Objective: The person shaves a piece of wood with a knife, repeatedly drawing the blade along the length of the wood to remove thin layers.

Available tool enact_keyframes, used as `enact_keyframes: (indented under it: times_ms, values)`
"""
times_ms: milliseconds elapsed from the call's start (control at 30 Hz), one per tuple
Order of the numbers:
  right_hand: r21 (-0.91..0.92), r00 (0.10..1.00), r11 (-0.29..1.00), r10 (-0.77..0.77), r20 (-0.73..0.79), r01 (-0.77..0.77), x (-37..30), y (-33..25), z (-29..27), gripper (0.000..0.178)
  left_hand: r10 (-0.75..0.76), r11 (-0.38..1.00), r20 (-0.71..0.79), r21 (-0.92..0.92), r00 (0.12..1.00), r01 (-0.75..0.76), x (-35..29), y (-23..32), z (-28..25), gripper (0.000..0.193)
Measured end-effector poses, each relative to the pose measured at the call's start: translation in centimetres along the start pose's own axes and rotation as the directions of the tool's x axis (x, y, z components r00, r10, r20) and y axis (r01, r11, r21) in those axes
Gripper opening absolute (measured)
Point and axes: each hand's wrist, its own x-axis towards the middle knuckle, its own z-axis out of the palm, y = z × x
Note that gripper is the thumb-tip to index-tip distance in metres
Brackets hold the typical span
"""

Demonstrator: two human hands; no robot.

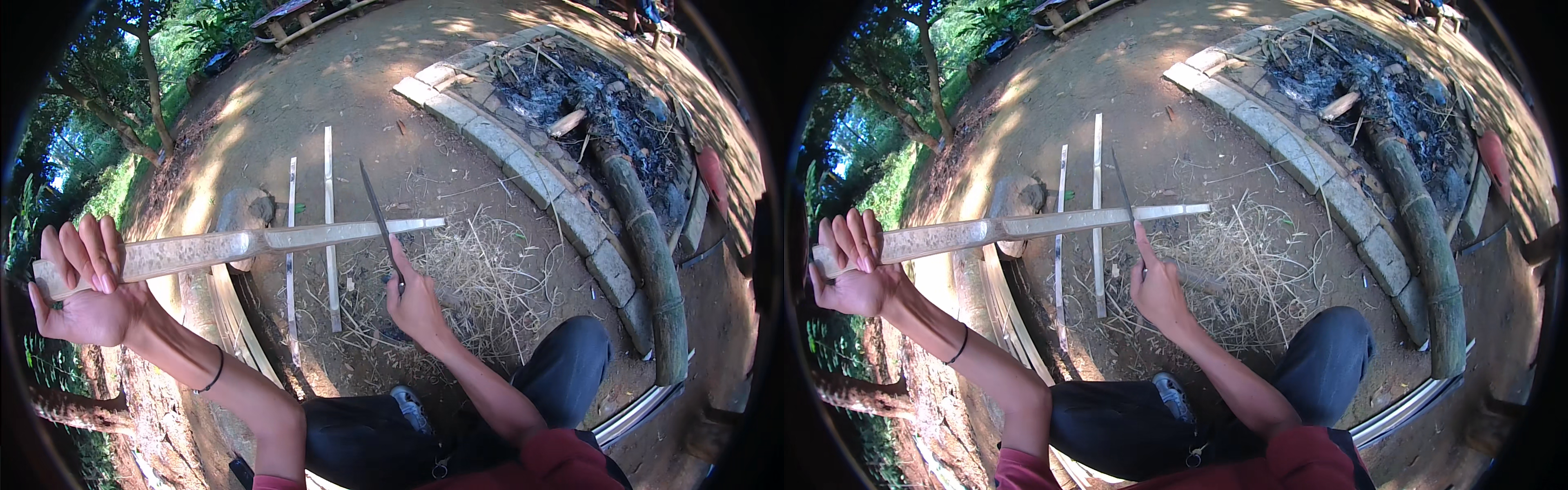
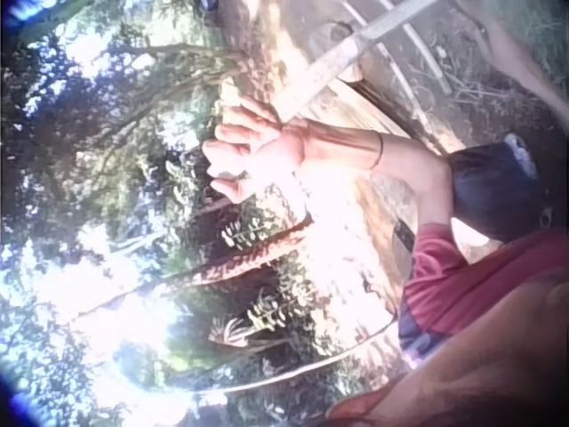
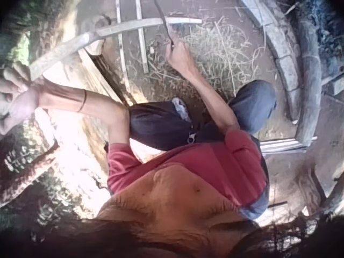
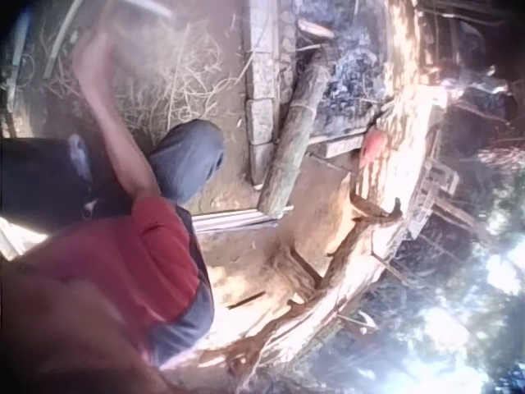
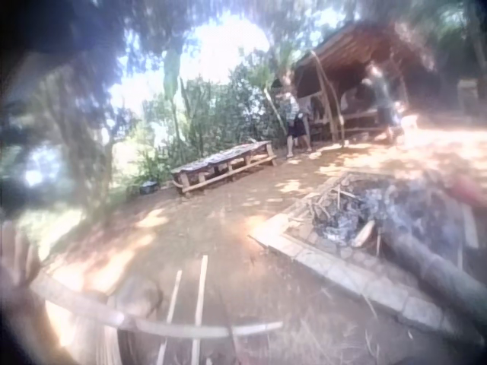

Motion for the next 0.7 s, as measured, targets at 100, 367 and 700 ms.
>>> enact_keyframes:
  times_ms: [100,367,700]
  values:
    - [0.068,0.999,0.998,0.006,0.033,-0.009,-0.6,-3.4,-0.8,0.070,-0.046,0.994,0.128,-0.093,0.991,0.058,0.0,0.6,-1.1,0.038]
    - [-0.010,0.999,0.999,0.042,0.000,-0.042,-0.3,0.5,0.3,0.070,-0.014,0.999,-0.091,0.045,0.996,0.018,-0.2,-0.2,1.1,0.037]
    - [-0.097,0.997,0.993,-0.077,-0.029,0.074,-0.2,4.9,0.9,0.070,0.007,0.994,-0.190,0.106,0.982,0.013,0.0,-0.6,1.4,0.037]
